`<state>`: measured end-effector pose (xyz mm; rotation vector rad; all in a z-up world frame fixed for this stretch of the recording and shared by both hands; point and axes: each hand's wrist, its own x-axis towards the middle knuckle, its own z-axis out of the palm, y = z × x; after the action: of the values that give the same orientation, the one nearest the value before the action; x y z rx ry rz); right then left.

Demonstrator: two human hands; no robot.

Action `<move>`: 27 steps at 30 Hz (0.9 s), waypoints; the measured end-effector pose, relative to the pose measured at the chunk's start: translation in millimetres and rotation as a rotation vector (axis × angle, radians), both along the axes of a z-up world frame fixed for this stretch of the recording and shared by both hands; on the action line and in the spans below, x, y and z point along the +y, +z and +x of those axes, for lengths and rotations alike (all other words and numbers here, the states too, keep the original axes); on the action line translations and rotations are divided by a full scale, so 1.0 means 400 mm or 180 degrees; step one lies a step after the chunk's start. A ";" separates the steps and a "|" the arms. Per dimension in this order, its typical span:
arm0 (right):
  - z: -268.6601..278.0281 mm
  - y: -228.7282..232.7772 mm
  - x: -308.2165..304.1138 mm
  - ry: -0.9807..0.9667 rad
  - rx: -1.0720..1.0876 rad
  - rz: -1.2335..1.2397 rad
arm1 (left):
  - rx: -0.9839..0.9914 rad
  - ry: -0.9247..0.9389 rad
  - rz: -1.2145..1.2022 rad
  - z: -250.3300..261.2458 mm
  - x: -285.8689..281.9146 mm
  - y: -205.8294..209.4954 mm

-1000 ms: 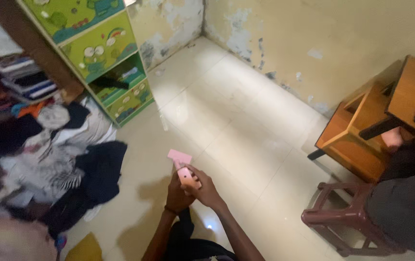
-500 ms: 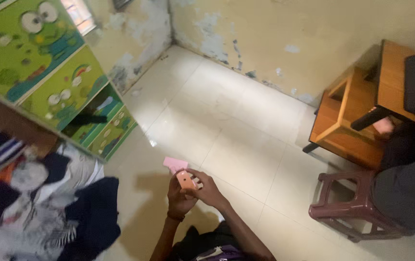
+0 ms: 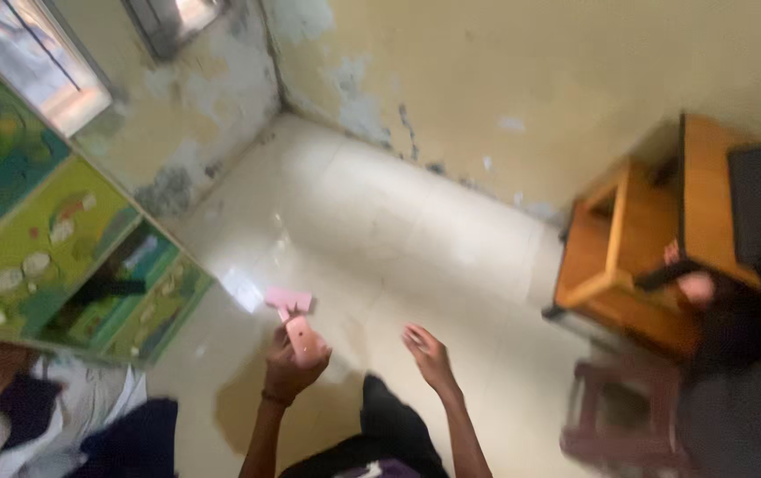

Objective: The person cleans the floor using a small handheld pink squeegee tool, moving it back and forth across the tiles.

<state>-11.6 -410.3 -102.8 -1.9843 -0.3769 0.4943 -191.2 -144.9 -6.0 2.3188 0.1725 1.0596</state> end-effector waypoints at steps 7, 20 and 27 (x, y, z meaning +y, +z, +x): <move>0.362 0.005 -0.003 -0.0649 0.0220 0.0052 | -0.0134 0.0050 0.0273 0.257 0.153 0.065; 0.595 0.127 0.375 0.0025 0.0423 -0.0526 | 0.0304 -0.0223 -0.0270 0.485 0.477 0.001; 0.704 0.130 0.577 -0.0015 0.0380 -0.0813 | 0.0179 -0.0108 -0.0029 0.575 0.737 -0.005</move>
<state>270.1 -179.3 -50.7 -2.1874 -0.2434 0.6823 38.8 149.7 -7.8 2.3363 0.1589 0.9758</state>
